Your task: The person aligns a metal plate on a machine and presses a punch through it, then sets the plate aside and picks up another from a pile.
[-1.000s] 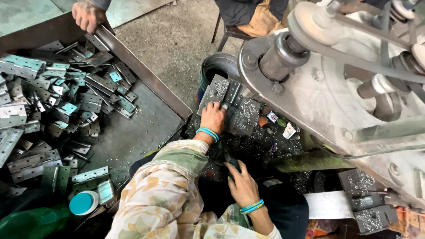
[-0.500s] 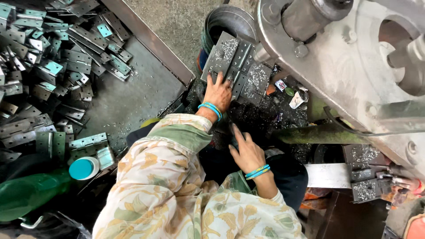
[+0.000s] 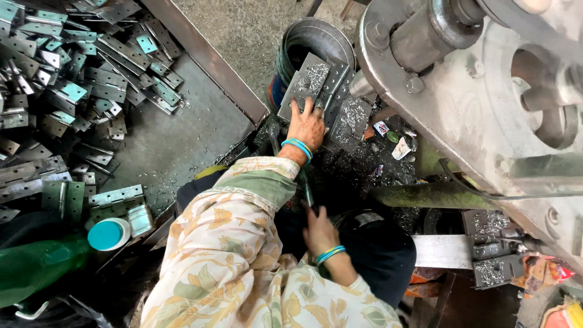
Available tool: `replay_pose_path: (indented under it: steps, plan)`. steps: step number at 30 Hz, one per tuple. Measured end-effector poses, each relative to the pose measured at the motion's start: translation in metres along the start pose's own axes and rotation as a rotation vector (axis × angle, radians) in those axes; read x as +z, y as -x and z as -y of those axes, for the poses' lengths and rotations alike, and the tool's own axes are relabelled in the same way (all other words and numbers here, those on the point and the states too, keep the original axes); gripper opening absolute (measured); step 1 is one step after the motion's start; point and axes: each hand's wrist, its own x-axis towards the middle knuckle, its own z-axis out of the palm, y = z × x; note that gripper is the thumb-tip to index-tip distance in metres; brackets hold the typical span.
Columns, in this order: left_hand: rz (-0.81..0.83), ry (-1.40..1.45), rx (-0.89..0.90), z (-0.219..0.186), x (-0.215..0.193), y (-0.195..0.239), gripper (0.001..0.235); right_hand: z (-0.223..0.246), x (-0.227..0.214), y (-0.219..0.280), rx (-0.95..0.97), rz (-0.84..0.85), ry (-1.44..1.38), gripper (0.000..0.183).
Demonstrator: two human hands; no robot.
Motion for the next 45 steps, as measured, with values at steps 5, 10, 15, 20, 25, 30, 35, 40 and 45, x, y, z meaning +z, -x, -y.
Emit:
replay_pose_path:
  steps: [5, 10, 15, 20, 25, 30, 35, 40, 45]
  plan:
    - [0.084, -0.038, 0.029, -0.001, -0.011, 0.006, 0.03, -0.002, 0.039, 0.002, -0.089, -0.069, -0.115, 0.076]
    - [0.097, -0.017, 0.028, 0.002, -0.008, 0.009, 0.03, 0.002, -0.041, 0.014, -0.051, -0.005, -0.107, 0.059]
    - [0.03, 0.031, 0.005, 0.002, 0.015, -0.005, 0.032, 0.004, -0.065, 0.015, -0.008, -0.075, -0.096, 0.051]
    - [-0.035, -0.003, 0.0, 0.007, 0.019, -0.015, 0.035, 0.009, 0.026, 0.009, -0.054, -0.07, -0.096, 0.073]
    - [0.0, 0.016, 0.008, -0.002, 0.013, -0.013, 0.036, 0.0, -0.009, 0.013, -0.1, -0.027, -0.176, 0.066]
    - [-0.018, 0.028, -0.049, 0.005, 0.019, -0.026, 0.034, -0.004, -0.048, 0.012, -0.065, -0.147, -0.15, 0.059]
    - [-0.135, 0.011, -0.069, 0.002, 0.022, -0.036, 0.04, 0.002, 0.026, 0.007, 0.002, 0.001, -0.075, 0.066]
    - [0.069, 0.002, -0.043, -0.001, 0.01, -0.014, 0.04, 0.0, -0.001, 0.01, -0.09, 0.037, -0.11, 0.069]
    - [0.036, 0.026, -0.067, 0.0, 0.017, -0.02, 0.044, 0.005, -0.064, 0.027, -0.136, -0.149, -0.099, 0.061]
